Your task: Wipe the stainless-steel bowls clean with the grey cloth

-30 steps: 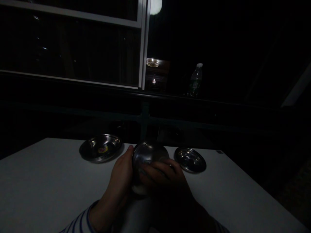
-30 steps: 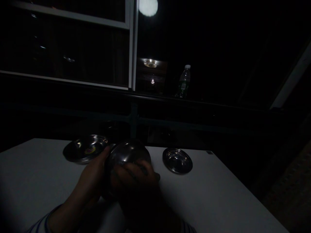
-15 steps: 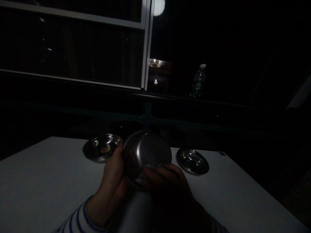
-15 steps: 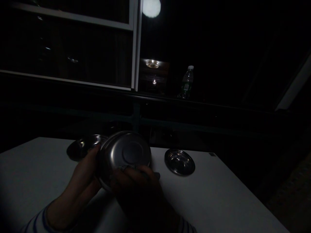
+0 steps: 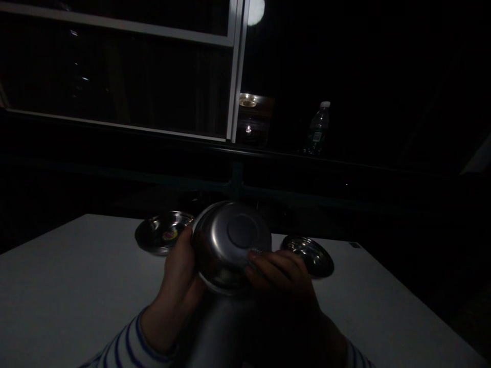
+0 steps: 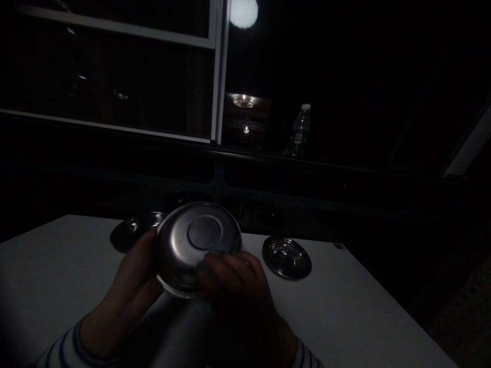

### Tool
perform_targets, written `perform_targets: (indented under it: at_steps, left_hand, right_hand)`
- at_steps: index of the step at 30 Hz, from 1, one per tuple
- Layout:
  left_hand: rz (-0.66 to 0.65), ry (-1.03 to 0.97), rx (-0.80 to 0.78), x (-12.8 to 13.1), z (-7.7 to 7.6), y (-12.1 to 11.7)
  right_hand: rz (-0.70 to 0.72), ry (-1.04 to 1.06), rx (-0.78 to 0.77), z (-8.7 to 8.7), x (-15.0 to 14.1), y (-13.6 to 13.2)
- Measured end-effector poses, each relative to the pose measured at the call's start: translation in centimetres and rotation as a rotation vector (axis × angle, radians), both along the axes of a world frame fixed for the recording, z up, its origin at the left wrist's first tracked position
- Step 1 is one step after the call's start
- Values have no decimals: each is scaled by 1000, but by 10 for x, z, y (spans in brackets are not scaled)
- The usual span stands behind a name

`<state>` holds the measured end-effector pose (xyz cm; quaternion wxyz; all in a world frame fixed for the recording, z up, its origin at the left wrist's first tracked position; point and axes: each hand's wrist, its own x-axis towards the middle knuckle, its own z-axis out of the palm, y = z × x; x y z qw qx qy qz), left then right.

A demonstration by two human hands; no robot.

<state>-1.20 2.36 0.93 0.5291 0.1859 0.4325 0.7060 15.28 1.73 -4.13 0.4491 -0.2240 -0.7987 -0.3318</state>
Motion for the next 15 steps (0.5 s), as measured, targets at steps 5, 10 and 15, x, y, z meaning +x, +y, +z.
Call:
perform_targets:
  at_steps: [5, 10, 15]
  left_hand:
    - [119, -61, -128, 8, -7, 0]
    - [92, 130, -171, 15, -15, -5]
    - [-9, 324, -101, 16, -19, -9]
  right_hand:
    - [23, -72, -15, -5, -12, -9]
    - [9, -31, -116, -3, -16, -18]
    - [-29, -18, -49, 4, -12, -12]
